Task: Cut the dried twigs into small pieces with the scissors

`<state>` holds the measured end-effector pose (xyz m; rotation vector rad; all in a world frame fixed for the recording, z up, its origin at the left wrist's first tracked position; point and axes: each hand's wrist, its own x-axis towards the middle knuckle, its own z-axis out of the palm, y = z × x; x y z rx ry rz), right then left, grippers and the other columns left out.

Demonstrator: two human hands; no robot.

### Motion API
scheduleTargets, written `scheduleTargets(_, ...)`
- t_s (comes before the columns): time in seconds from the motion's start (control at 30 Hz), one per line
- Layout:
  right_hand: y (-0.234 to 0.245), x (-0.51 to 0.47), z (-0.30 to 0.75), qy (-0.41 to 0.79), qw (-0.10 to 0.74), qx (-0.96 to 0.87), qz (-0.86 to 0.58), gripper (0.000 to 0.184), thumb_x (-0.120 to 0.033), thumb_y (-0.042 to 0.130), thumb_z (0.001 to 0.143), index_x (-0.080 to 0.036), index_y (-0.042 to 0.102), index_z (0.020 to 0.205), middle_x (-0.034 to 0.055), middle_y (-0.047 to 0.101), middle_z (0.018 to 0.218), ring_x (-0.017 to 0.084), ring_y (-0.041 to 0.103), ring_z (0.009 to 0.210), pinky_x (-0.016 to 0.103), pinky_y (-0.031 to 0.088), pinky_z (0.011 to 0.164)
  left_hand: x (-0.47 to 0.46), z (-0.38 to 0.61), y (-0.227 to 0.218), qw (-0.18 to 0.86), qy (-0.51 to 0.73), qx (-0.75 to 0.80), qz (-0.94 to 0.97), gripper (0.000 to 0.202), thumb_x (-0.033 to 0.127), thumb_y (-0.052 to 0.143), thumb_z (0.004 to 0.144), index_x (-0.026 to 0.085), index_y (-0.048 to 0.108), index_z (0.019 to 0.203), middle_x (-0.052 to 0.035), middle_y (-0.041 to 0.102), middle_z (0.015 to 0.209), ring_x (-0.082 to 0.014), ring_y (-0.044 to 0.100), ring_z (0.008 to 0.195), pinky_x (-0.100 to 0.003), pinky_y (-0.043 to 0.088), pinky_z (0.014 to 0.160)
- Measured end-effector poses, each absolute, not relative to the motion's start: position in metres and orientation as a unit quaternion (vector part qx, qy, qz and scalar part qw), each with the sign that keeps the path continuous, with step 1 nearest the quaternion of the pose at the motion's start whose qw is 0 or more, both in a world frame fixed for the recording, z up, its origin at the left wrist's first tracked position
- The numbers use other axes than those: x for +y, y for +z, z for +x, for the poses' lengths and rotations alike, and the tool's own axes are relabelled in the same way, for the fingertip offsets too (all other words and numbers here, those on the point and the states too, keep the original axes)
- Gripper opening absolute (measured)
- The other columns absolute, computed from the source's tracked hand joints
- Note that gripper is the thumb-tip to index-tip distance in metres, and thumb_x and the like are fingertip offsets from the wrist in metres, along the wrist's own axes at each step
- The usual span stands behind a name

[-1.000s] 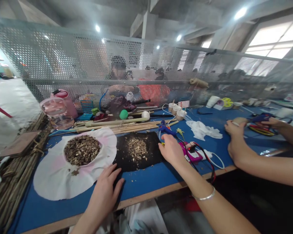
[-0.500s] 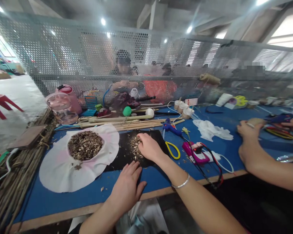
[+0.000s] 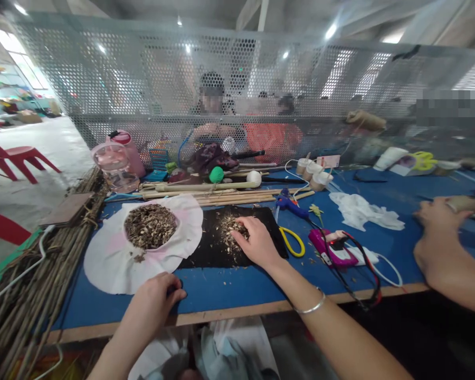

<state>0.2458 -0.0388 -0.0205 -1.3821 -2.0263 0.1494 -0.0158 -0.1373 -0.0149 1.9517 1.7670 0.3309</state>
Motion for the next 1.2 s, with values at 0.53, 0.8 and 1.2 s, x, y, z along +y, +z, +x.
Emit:
scheduleTargets(0.53, -0.037, -0.032, 0.258, 0.037, 0.356, -0.762, -0.541, 0.028, -0.029, 0.035, 0.089, -0.016, 0.049, 0.108, 0.0121, 0.054, 0.108, 0.022, 0.049, 0.105, 0.039, 0.039, 0.093, -0.072, 0.086, -0.006, 0.111, 0.193, 0.600, 0.769, 0.043, 0.018, 0.045, 0.085, 0.007, 0.043, 0.126, -0.0116, 0.062, 0.096, -0.0208, 0.059, 0.089, -0.031, 0.046, 0.076)
scheduleTargets(0.8, -0.044, -0.024, 0.224, -0.017, 0.157, -0.845, -0.510, 0.066, -0.047, 0.058, 0.074, -0.020, 0.040, 0.132, 0.0159, 0.031, 0.142, 0.036, 0.023, 0.131, 0.059, 0.020, 0.101, -0.120, 0.064, -0.037, 0.143, 0.228, 0.519, 0.811, 0.034, 0.029, 0.053, 0.081, 0.015, 0.058, 0.112, -0.0109, 0.054, 0.119, -0.0267, 0.044, 0.114, -0.043, 0.035, 0.100)
scheduleTargets(1.2, -0.030, -0.002, 0.251, 0.043, 0.216, -0.841, -0.495, 0.018, -0.017, 0.041, 0.086, -0.017, 0.059, 0.083, 0.0065, 0.059, 0.088, 0.019, 0.053, 0.087, 0.035, 0.044, 0.082, -0.119, 0.063, -0.039, 0.160, 0.232, 0.517, 0.808, 0.036, 0.028, 0.049, 0.083, 0.014, 0.057, 0.115, -0.0124, 0.052, 0.123, -0.0289, 0.042, 0.118, -0.046, 0.034, 0.102)
